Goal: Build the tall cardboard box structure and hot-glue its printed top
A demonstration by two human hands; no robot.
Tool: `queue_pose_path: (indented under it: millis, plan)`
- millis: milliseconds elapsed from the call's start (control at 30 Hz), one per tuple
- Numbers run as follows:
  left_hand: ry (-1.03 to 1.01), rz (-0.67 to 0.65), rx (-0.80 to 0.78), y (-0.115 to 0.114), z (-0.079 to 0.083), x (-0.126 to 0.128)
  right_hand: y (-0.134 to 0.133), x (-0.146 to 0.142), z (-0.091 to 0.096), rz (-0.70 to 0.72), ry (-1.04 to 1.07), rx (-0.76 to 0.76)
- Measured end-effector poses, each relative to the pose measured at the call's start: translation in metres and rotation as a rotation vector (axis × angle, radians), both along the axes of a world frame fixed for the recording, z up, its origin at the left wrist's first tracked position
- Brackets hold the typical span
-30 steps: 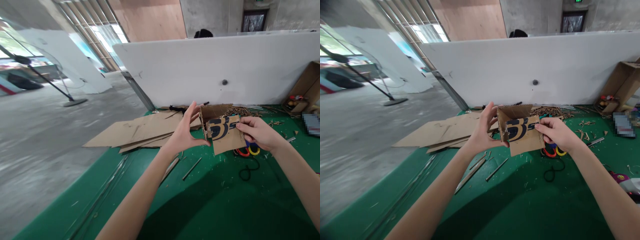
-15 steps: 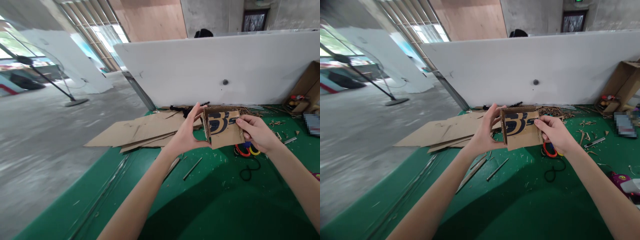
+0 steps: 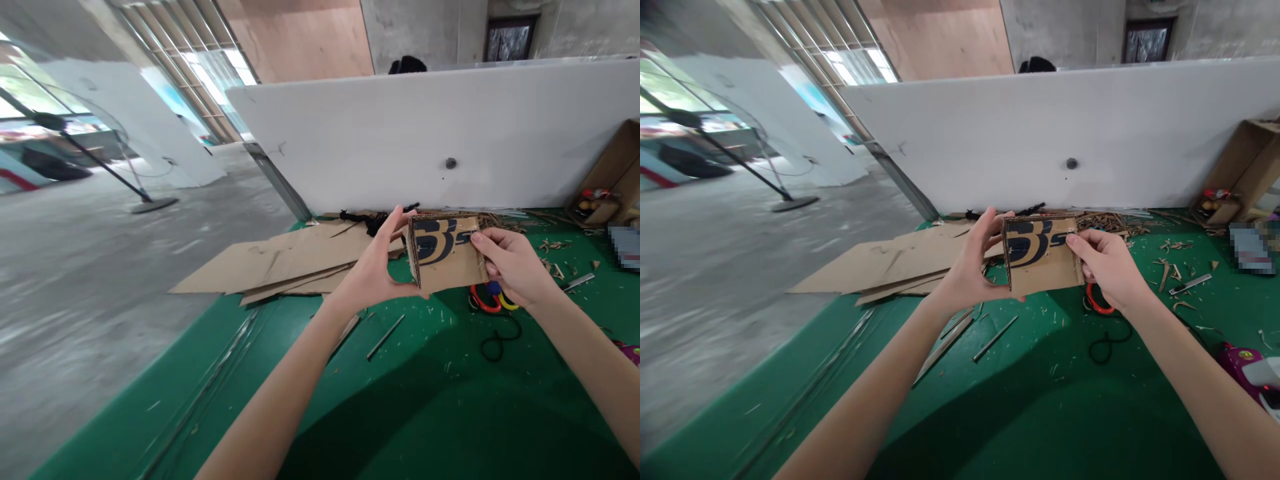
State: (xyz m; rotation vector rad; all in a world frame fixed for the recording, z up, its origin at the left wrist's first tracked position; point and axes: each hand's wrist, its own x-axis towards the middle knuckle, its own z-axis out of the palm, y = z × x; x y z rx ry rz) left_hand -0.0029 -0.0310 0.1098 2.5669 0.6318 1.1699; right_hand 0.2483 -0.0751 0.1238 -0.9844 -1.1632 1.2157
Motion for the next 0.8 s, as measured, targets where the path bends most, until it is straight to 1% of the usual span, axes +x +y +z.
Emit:
queue_pose_path:
  millis: [433, 600, 800]
  plan:
    - [-0.001, 0.004, 0.006, 0.0009, -0.0022, 0.0001, -0.0003, -0.0018, 0.0008, -0.049, -0.043, 0.015]
    - [-0.017, 0.016, 0.002, 0.0001, -0.0022, 0.0013, 0.0007, -0.0032, 0.0000, -0.105, -0.044, 0.007]
    - [-0.019, 0.016, -0.031, -0.0023, -0.0014, 0.0043, 0.0027, -0.0034, -0.0018, -0.134, -0.067, 0.011]
